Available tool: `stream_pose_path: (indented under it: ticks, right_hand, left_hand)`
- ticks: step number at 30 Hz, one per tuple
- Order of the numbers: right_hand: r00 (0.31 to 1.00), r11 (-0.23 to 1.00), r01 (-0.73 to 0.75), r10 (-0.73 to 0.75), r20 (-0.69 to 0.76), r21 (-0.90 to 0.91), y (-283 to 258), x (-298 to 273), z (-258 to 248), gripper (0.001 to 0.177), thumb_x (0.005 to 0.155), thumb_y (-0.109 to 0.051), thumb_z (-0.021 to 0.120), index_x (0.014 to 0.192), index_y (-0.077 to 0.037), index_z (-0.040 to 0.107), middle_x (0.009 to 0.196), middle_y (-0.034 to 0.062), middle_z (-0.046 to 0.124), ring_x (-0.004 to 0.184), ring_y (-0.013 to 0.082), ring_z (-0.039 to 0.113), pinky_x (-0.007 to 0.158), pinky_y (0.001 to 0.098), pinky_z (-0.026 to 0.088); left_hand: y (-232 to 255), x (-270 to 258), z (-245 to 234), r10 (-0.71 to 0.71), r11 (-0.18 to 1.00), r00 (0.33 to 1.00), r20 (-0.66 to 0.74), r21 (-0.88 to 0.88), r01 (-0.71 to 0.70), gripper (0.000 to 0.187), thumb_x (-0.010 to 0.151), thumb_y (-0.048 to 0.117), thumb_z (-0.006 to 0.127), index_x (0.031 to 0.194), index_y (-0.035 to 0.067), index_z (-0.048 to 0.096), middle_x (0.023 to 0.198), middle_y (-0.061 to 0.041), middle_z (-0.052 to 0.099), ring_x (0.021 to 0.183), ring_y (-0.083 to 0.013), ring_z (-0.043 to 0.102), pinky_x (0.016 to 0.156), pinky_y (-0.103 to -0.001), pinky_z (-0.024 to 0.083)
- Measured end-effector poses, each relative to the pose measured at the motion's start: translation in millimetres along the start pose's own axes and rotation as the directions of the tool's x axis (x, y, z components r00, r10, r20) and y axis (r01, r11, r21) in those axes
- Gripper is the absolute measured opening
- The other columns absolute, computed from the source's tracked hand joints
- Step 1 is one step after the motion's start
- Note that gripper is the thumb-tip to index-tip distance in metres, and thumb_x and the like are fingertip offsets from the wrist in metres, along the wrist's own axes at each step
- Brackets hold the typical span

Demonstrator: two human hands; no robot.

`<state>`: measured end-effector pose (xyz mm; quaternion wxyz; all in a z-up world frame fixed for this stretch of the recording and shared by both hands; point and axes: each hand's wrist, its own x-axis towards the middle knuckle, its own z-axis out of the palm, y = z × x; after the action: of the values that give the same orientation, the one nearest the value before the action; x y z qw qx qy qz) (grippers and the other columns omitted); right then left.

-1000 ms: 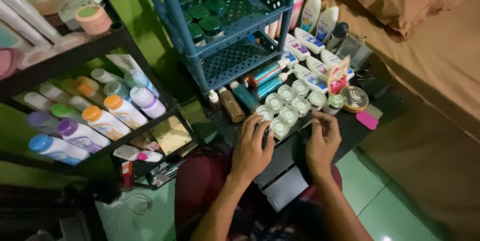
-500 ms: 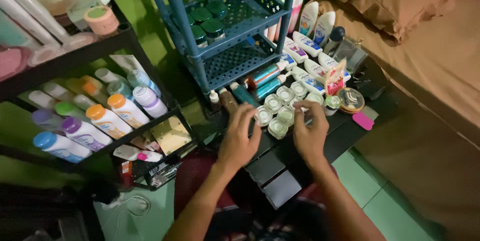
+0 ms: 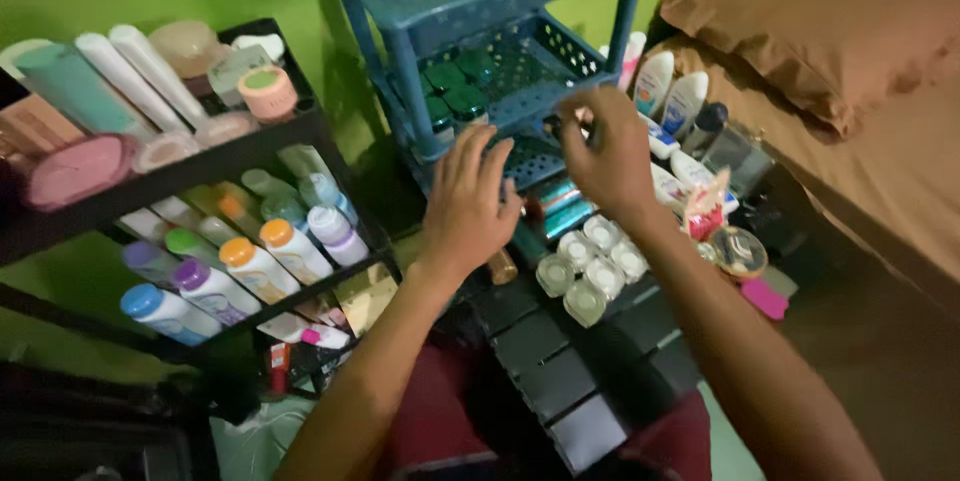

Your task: The person arranges small white cosmetic jars on a black table, repeatedly picking them up and placing them in rows. They also handle a small brown bottle and a teal tube, moving them between the table and a blue plastic shelf. The person sits on the floor while organizing the items.

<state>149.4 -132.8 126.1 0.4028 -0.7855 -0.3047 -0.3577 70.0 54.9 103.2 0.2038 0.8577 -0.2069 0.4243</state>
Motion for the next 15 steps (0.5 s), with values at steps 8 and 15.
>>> stream_pose_path:
  ticks: [8, 15]
  right_hand:
    - [0.944, 0.999, 0.046, -0.045, 0.328, 0.006, 34.5, 82.6, 41.0, 0.018, 0.086, -0.01, 0.069, 0.1, 0.0, 0.074, 0.099, 0.0217, 0.072, 0.089, 0.0377, 0.072, 0.079, 0.0445, 0.056]
    - [0.904, 0.998, -0.033, 0.054, 0.424, -0.057, 74.1, 102.5, 91.4, 0.038, 0.082, -0.022, 0.069, 0.116, -0.005, 0.074, 0.113, 0.0264, 0.071, 0.101, 0.0445, 0.067, 0.088, 0.0482, 0.054]
  left_hand:
    - [-13.1, 38.7, 22.9, -0.027, 0.999, 0.999, 0.017, 0.036, 0.026, 0.049, 0.089, 0.007, 0.064, 0.135, -0.009, 0.054, 0.144, -0.028, 0.05, 0.141, -0.0446, 0.044, 0.115, -0.053, 0.038]
    - [-43.2, 76.5, 48.4, -0.28, 0.924, 0.96, 0.013, 0.275, 0.266, 0.04, 0.086, 0.002, 0.064, 0.123, -0.01, 0.06, 0.146, -0.034, 0.05, 0.139, -0.0471, 0.047, 0.119, -0.052, 0.037]
